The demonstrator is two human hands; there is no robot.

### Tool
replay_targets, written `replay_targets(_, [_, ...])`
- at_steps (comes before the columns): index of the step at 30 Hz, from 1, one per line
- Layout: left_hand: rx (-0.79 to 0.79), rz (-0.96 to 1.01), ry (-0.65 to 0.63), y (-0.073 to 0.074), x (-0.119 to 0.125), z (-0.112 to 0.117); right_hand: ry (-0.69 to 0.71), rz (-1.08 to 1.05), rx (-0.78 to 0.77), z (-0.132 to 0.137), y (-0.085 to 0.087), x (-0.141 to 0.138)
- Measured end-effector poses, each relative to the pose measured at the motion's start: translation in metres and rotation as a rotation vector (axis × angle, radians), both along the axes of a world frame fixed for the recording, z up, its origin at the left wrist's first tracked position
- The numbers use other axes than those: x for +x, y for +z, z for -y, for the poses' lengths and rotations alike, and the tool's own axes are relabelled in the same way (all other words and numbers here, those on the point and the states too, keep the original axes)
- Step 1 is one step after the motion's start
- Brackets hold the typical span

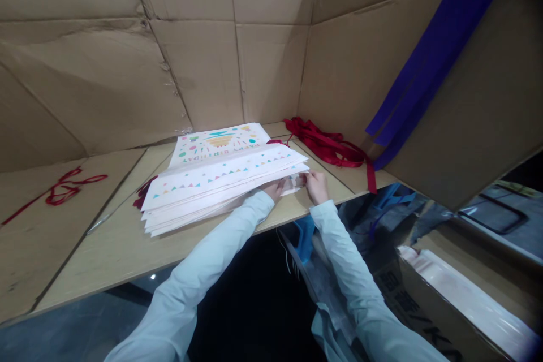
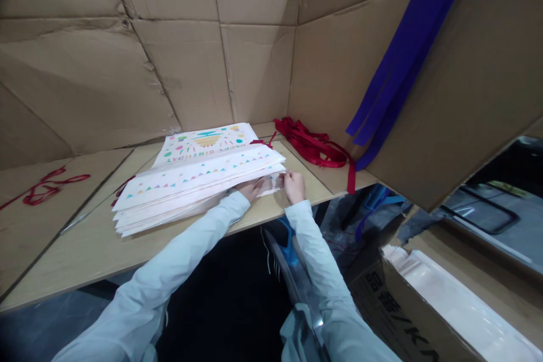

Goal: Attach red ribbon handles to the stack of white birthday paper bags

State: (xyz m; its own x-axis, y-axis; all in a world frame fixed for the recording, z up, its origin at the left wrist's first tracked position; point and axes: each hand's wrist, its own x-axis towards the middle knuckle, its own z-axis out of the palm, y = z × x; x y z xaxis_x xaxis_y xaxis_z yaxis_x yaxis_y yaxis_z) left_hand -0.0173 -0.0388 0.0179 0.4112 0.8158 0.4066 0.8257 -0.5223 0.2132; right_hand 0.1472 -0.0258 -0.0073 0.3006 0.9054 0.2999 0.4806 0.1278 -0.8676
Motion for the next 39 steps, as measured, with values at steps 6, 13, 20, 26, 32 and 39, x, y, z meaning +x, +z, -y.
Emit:
replay_targets(6, [0.049, -0.009, -0.010, 0.000, 0.000, 0.000, -0.064, 0.240, -0.148, 0.016, 0.021, -0.007])
replay_targets(13, [0.091, 0.009, -0.014, -0.007, -0.001, -0.005, -0.081, 0.276, -0.211, 0.018, 0.024, -0.010])
replay_targets(20, [0.068, 0.008, -0.014, -0.006, -0.001, -0.005, -0.061, 0.279, -0.176, 0.019, 0.024, -0.009])
replay_targets(26, [0.055, 0.032, -0.029, -0.003, -0.001, -0.001, -0.167, 0.474, -0.093, 0.023, 0.022, -0.015])
replay_targets(32, [0.038, 0.050, -0.023, 0.001, 0.000, 0.002, -0.193, 0.624, -0.093, 0.031, 0.030, -0.022])
replay_targets(39, [0.048, 0.041, -0.025, 0.001, 0.000, 0.002, -0.174, 0.717, -0.069, 0.034, 0.032, -0.023])
